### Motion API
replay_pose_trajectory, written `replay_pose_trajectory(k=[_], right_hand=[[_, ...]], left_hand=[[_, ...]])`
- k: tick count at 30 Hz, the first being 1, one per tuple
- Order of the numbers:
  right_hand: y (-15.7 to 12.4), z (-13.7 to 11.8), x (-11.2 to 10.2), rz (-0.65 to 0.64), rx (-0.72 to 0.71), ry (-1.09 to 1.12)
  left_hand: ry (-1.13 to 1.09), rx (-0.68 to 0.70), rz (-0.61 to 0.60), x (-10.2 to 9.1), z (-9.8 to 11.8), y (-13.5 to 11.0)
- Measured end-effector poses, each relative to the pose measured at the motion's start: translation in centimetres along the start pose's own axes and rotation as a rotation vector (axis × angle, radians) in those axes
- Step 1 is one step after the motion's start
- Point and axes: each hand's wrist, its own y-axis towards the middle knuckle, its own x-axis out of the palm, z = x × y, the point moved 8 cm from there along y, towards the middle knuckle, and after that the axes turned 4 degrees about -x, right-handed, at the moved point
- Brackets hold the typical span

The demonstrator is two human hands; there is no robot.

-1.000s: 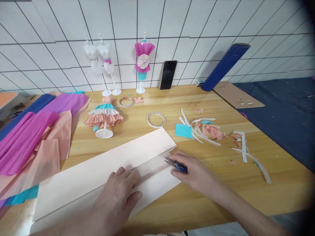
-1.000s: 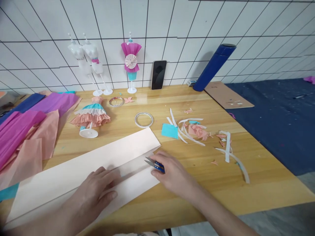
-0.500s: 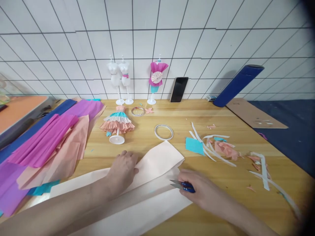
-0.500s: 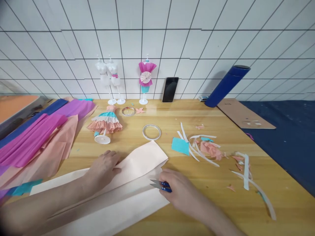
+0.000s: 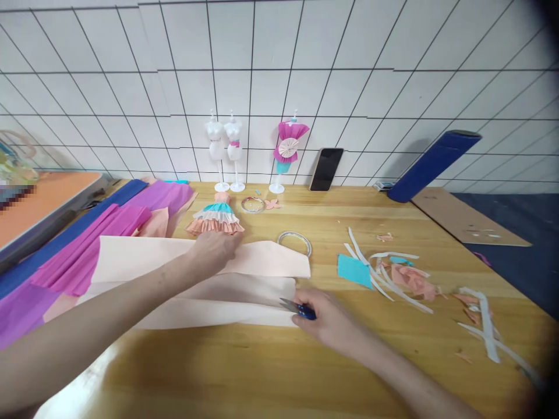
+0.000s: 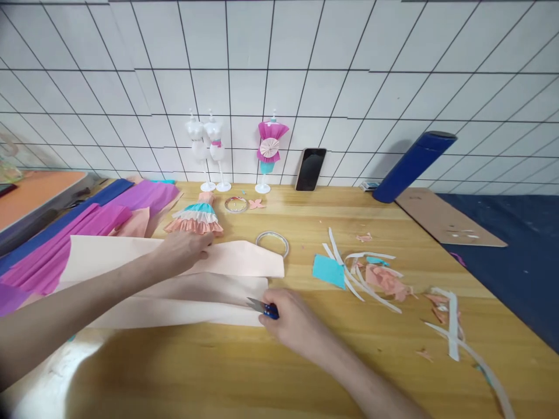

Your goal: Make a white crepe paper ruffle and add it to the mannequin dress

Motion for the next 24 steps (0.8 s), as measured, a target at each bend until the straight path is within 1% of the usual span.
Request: replay_pose_trajectory(k=[2, 4, 7, 8, 10, 12, 16, 20, 24], right_hand=[[0.3, -0.1, -0.4, 0.01, -0.038, 0.027], [1.0, 0.7, -1.8, 0.053, -0.066, 0.042], [3.1, 3.4, -5.0, 0.19, -0.071, 0.002], [4.1, 4.3, -5.9, 0.214, -0.087, -0.02], [5.8, 5.5, -6.9, 0.198, -0.158, -0.057], [7.2, 6.3, -7.0, 0.13, -0.23, -0.096], [8.3, 7.1, -7.0, -0.004, -0.327, -0.155], [8.6, 7.9, -7.5, -0.069, -0.352, -0.208], [8.6, 9.1, -8.8, -0.023, -0.303, -0.277]], left_hand=[[-0.001, 0.006, -0.01, 0.5, -0.6, -0.2], [-0.006, 0.028, -0.035, 1.1, -0.4, -0.8], [-0.012, 0.064, -0.065, 2.1, 0.4, -1.7], [-0.012, 0.07, -0.069, 2.4, 0.6, -1.9], [-0.018, 0.073, -0.077, 3.2, 0.8, -2.2], [-0.035, 0.072, -0.089, 3.9, 0.8, -2.5], [-0.088, 0.063, -0.118, 5.2, 0.4, -2.8], [-0.139, 0.052, -0.137, 5.6, 0.0, -2.7], [-0.176, 0.038, -0.151, 5.6, -0.4, -2.7]])
